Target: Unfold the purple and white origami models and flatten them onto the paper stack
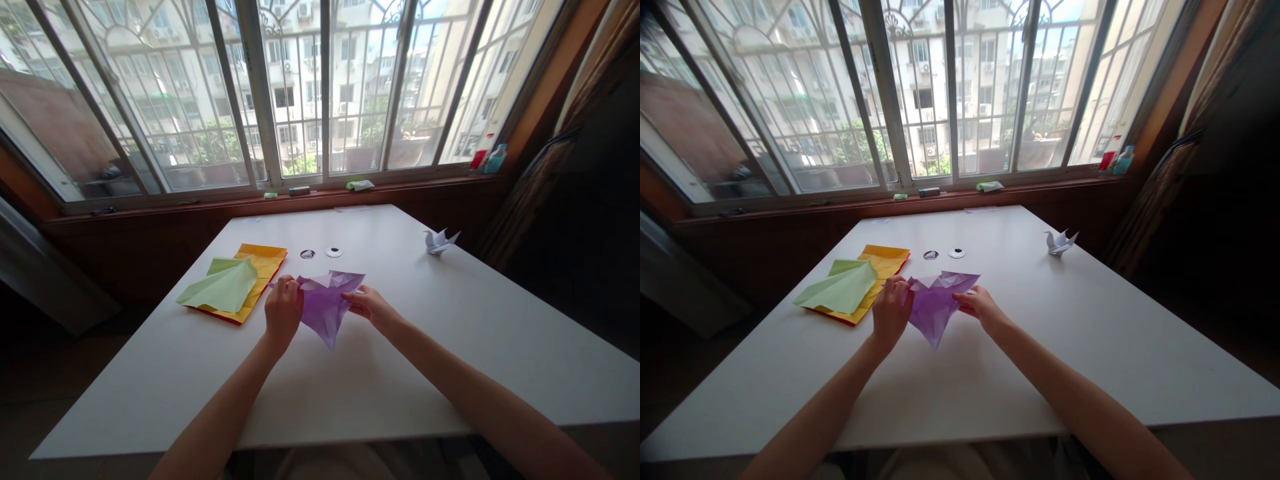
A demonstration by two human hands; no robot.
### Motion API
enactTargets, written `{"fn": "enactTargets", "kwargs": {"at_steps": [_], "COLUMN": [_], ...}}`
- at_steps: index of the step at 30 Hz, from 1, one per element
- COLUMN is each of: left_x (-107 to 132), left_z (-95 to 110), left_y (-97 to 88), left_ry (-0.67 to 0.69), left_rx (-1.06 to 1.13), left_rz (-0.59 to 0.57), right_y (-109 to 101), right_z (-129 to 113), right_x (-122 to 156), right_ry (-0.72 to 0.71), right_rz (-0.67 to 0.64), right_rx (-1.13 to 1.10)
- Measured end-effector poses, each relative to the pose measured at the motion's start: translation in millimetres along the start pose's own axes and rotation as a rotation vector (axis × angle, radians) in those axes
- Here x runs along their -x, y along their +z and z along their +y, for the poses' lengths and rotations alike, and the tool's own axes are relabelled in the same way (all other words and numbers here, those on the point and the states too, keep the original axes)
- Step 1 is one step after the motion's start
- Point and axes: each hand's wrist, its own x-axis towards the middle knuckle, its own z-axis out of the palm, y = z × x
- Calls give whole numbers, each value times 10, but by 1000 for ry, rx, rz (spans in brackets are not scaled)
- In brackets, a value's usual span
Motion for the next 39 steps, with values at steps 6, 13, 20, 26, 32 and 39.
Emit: {"fn": "enactTargets", "kwargs": {"at_steps": [6, 13, 20, 26, 32, 39], "left_x": [19, 22, -11, -43, 81, 150], "left_z": [19, 61, 45, -166, -271, -101], "left_y": [15, -4, 0, 163, 329, 261], "left_ry": [49, 0, -271, -462, -445, -188], "left_rx": [246, 431, 564, 546, 371, 121], "left_rz": [-51, -118, -206, -280, -410, -404], "right_y": [-1, -70, -140, -225, -288, -228], "right_z": [-48, -43, -143, -175, 14, 73], "right_x": [24, -24, -26, -77, -212, -136], "right_ry": [-85, -127, -140, -105, -131, -553], "right_rz": [205, 329, 335, 243, 215, 401], "right_rx": [43, 114, 193, 303, 519, 1317]}}
